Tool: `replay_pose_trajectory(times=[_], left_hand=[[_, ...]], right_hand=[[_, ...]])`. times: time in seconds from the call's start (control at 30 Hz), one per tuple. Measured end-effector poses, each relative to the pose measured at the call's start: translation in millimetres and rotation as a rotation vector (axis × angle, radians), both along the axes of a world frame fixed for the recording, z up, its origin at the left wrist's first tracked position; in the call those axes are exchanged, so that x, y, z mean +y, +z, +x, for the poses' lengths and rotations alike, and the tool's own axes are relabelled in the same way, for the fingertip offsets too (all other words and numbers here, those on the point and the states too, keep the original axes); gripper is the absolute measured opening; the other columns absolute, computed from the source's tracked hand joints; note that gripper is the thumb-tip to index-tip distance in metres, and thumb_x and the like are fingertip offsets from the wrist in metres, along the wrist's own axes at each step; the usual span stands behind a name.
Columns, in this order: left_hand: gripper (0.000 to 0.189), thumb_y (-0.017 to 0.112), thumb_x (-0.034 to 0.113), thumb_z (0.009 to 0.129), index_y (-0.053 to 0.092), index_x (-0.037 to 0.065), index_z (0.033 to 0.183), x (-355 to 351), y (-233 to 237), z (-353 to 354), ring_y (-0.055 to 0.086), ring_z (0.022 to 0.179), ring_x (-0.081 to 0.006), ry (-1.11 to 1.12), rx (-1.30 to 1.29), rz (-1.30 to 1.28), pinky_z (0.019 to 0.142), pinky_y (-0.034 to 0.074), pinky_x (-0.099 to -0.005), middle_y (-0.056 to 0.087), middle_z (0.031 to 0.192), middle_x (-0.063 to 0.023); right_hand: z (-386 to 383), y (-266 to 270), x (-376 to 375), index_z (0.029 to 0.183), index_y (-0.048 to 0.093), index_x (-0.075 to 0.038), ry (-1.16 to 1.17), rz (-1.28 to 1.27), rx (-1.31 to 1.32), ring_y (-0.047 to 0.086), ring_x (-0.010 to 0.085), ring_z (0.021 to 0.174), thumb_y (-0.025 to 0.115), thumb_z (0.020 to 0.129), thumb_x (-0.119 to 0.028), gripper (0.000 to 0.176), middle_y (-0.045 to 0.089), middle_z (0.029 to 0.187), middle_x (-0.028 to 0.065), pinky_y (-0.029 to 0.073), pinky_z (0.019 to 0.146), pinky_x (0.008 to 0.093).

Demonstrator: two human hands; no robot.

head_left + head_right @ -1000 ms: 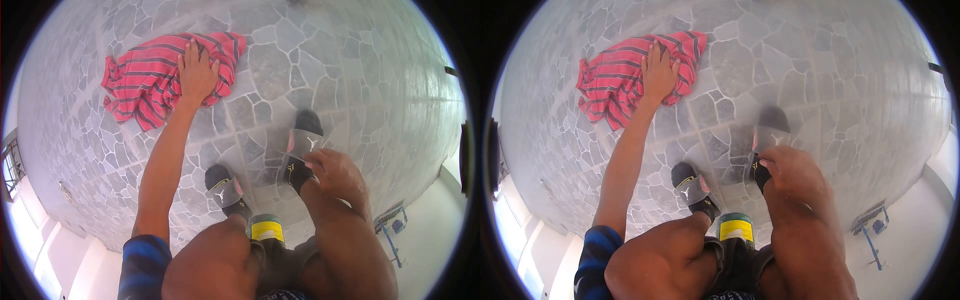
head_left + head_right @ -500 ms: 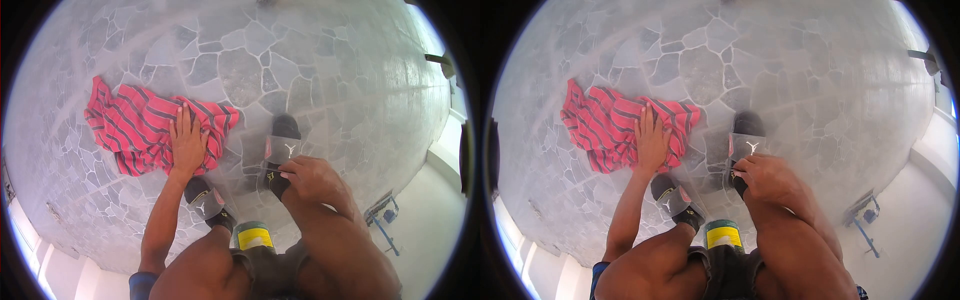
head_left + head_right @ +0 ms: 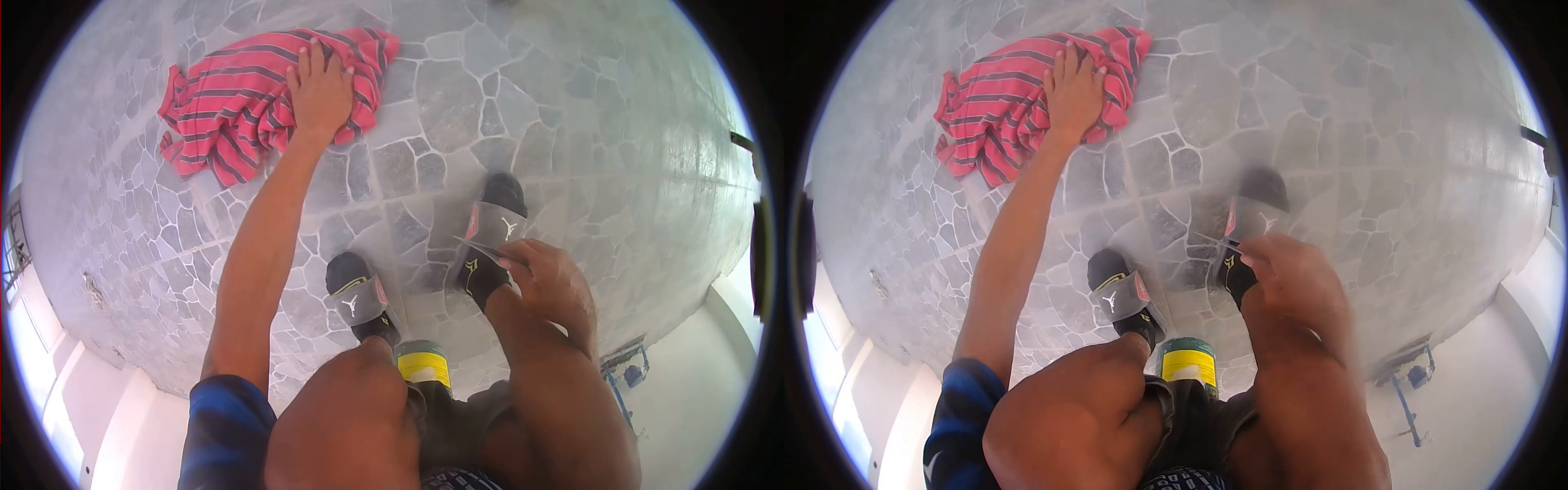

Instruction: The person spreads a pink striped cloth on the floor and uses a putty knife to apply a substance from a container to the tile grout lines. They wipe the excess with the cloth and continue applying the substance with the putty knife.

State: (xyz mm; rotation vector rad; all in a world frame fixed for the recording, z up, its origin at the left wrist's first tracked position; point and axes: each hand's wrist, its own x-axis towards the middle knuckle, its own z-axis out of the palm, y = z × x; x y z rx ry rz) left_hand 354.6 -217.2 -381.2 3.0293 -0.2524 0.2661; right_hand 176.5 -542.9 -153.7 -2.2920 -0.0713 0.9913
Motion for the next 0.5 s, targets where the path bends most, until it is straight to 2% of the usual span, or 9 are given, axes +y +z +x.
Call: replay_pose_trajectory(times=[0.07,0.1,0.17,0.27,0.37,0.47,0.5], left_hand=[[0.044,0.059,0.033,0.093,0.061,0.004,0.126,-41.7,17.1,-79.4,0.035,0.142,-0.0387,-0.068,0.025,-0.051,0.113,0.029,-0.0597,0.04,0.151,-0.0209],[0.043,0.06,0.031,0.092,0.061,0.004,0.125,-55.5,29.2,-109.0,0.034,0.143,-0.0372,-0.097,0.084,-0.119,0.113,0.028,-0.0596,0.04,0.152,-0.0205],[0.042,0.06,0.029,0.091,0.062,0.003,0.124,-55.3,41.1,-152.2,0.034,0.143,-0.0356,-0.154,0.198,-0.11,0.114,0.028,-0.0587,0.038,0.154,-0.0203],[0.041,0.059,0.028,0.093,0.061,-0.001,0.122,-25.8,55.9,-219.3,0.034,0.143,-0.0369,-0.069,0.298,-0.116,0.112,0.03,-0.0579,0.038,0.153,-0.0207],[0.04,0.059,0.027,0.093,0.063,-0.003,0.12,-18.1,58.9,-224.8,0.035,0.142,-0.0384,0.063,0.346,-0.093,0.109,0.031,-0.0601,0.039,0.153,-0.0208],[0.039,0.058,0.028,0.094,0.064,-0.001,0.119,-25.5,44.2,-171.4,0.036,0.141,-0.039,0.049,0.219,-0.071,0.109,0.032,-0.0609,0.04,0.152,-0.0205],[0.038,0.057,0.028,0.094,0.064,0.0,0.119,-26.7,41.9,-151.5,0.037,0.141,-0.0388,0.035,0.184,-0.072,0.108,0.032,-0.061,0.04,0.152,-0.0202]], right_hand=[[1.0,1.5,1.4,0.106,0.069,-0.008,0.066,-0.08,0.072,0.064,0.0371,0.095,0.059,0.095,-0.021,0.02,0.069,0.101,0.014,0.05,0.085,0.0451],[0.6,-1.7,1.3,0.107,0.069,-0.007,0.081,-0.051,0.025,0.064,0.0371,0.093,0.06,0.094,-0.02,0.02,0.069,0.1,0.0145,0.05,0.083,0.0442],[-1.9,-9.1,1.0,0.109,0.069,-0.004,0.119,-0.005,-0.051,0.065,0.037,0.089,0.062,0.093,-0.017,0.021,0.069,0.098,0.0156,0.051,0.078,0.0423],[2.2,0.4,6.6,0.107,0.069,-0.009,0.124,-0.066,0.073,0.063,0.0358,0.098,0.058,0.096,-0.021,0.02,0.069,0.103,0.0136,0.049,0.087,0.0452],[-4.9,-5.7,2.3,0.106,0.069,-0.009,0.109,-0.044,0.06,0.064,0.0352,0.098,0.058,0.096,-0.022,0.02,0.069,0.102,0.0129,0.049,0.087,0.0452],[-8.6,-13.3,4.5,0.106,0.069,-0.008,0.084,-0.002,0.022,0.064,0.0363,0.094,0.058,0.096,-0.021,0.019,0.068,0.102,0.0132,0.05,0.084,0.0454],[-9.1,-13.5,5.9,0.106,0.068,-0.006,0.086,0.007,-0.021,0.065,0.0365,0.089,0.059,0.095,-0.019,0.02,0.068,0.097,0.0147,0.05,0.08,0.0434]])
